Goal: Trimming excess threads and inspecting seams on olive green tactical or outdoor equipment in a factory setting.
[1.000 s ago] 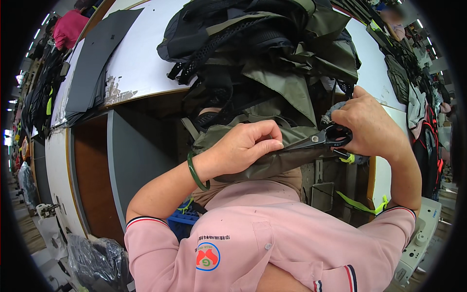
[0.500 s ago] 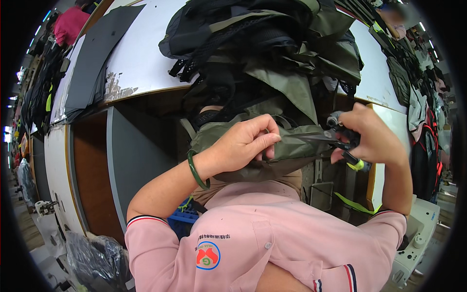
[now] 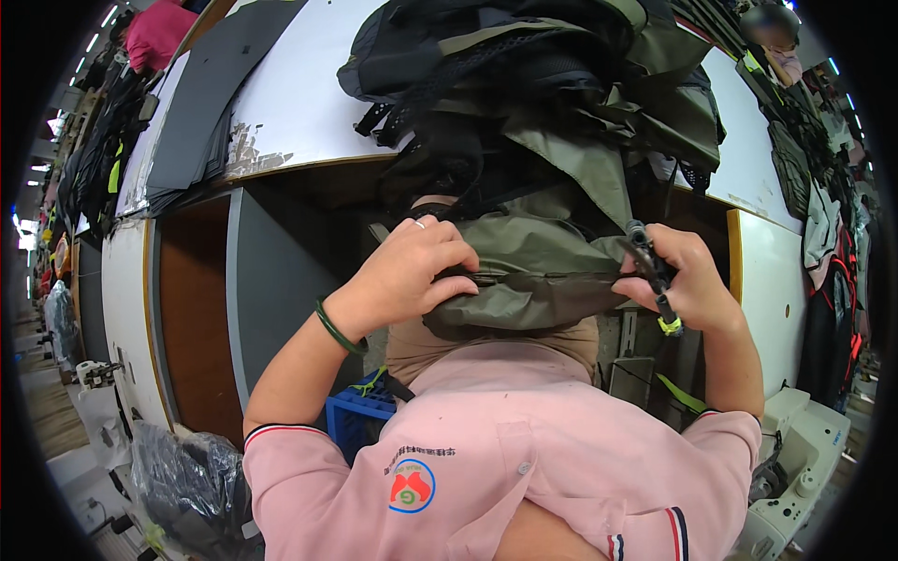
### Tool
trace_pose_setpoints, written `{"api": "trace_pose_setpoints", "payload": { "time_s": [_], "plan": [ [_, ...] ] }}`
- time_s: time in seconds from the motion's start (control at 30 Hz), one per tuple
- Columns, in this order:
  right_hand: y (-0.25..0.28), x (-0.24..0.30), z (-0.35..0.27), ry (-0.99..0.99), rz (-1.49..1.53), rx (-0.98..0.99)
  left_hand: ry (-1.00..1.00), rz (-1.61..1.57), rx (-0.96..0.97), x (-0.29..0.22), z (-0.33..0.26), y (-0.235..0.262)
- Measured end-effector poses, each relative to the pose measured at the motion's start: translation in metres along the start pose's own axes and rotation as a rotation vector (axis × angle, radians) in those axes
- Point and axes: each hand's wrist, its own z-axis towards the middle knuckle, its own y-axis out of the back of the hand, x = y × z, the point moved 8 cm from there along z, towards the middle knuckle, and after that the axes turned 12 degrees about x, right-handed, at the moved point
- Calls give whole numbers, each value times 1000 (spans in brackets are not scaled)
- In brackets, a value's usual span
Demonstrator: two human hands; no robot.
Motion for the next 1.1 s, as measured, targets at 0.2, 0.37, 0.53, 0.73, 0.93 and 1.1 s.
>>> {"api": "trace_pose_setpoints", "payload": {
  "time_s": [0.2,0.37,0.53,0.73,0.93,1.1],
  "plan": [
    [3,-14,-17,-2,-63,-64,-17,162,-73,-1,-6,0],
    [2,-26,-28,-22,61,-96,-297,444,-416,-45,-29,12],
    [-5,-41,-31,-144,194,-66,-447,518,-521,-73,-40,5],
    [9,-1,-23,103,-405,-117,-499,507,-463,-83,-39,3],
    [15,39,-11,149,-601,-2,-514,507,-443,-88,-39,4],
    [7,46,-4,184,-561,57,-532,501,-455,-90,-39,2]
  ]
}}
